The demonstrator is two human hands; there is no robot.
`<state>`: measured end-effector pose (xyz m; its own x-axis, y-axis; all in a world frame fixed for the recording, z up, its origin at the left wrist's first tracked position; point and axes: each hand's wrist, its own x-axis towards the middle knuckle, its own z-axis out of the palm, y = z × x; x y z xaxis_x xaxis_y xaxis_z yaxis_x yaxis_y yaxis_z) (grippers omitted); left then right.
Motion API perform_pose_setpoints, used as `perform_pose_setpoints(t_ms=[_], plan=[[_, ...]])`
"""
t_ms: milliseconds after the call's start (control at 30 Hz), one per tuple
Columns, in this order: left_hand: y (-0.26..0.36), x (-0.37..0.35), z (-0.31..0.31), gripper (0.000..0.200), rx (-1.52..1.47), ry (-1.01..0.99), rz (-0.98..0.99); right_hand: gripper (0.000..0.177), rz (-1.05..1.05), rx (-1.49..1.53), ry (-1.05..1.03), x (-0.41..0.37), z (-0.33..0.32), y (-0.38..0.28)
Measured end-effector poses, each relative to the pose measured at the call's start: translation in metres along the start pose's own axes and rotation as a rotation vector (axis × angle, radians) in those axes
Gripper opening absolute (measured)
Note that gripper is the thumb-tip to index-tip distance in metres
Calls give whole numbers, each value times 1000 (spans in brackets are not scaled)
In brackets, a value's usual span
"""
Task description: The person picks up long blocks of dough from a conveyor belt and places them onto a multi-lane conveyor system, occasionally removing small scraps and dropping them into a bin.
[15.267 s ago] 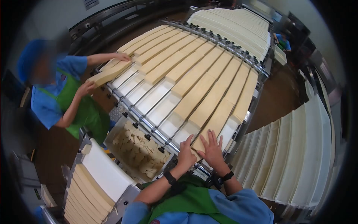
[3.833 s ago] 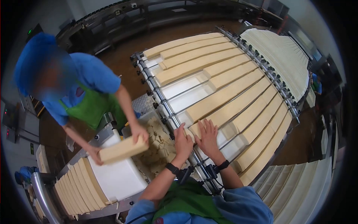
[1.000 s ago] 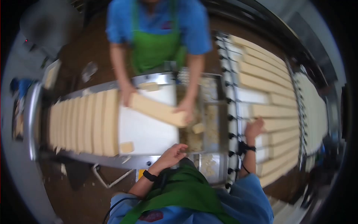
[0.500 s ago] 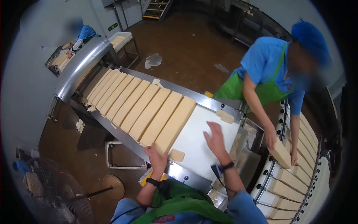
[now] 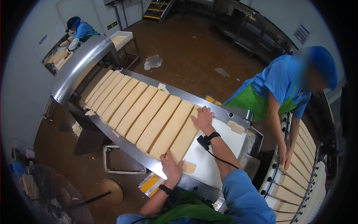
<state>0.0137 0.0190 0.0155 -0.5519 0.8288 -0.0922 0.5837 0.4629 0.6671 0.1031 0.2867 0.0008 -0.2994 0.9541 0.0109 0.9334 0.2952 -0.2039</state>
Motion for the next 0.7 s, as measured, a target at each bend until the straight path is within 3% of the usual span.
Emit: perform_pose_setpoints(t_ms=[167, 200, 333, 433, 467, 500, 600, 700], plan=[[8, 4, -1, 81, 89, -86, 55, 51, 22, -12, 46, -38, -14, 48], [9, 5, -1, 81, 102, -113, 124, 53, 63, 107, 72, -56, -12, 73], [15, 19, -3, 82, 137, -315, 381, 55, 414, 282, 96, -141, -48, 124], [15, 33, 1, 96, 261, -495, 419, 56, 336, 206, 554, -179, 7, 158], [3, 36, 15, 101, 279, -497, 450, 54, 412, 143, 411, -186, -3, 140], [-11, 40, 29, 105, 223, -488, 505, 54, 429, 116, 413, -187, 6, 135], [19, 22, 22, 87, 237, -373, 437, 53, 538, 270, 414, -199, -5, 113], [32, -2, 26, 71, 197, -301, 514, 57, 578, 390, 507, -249, -23, 116]])
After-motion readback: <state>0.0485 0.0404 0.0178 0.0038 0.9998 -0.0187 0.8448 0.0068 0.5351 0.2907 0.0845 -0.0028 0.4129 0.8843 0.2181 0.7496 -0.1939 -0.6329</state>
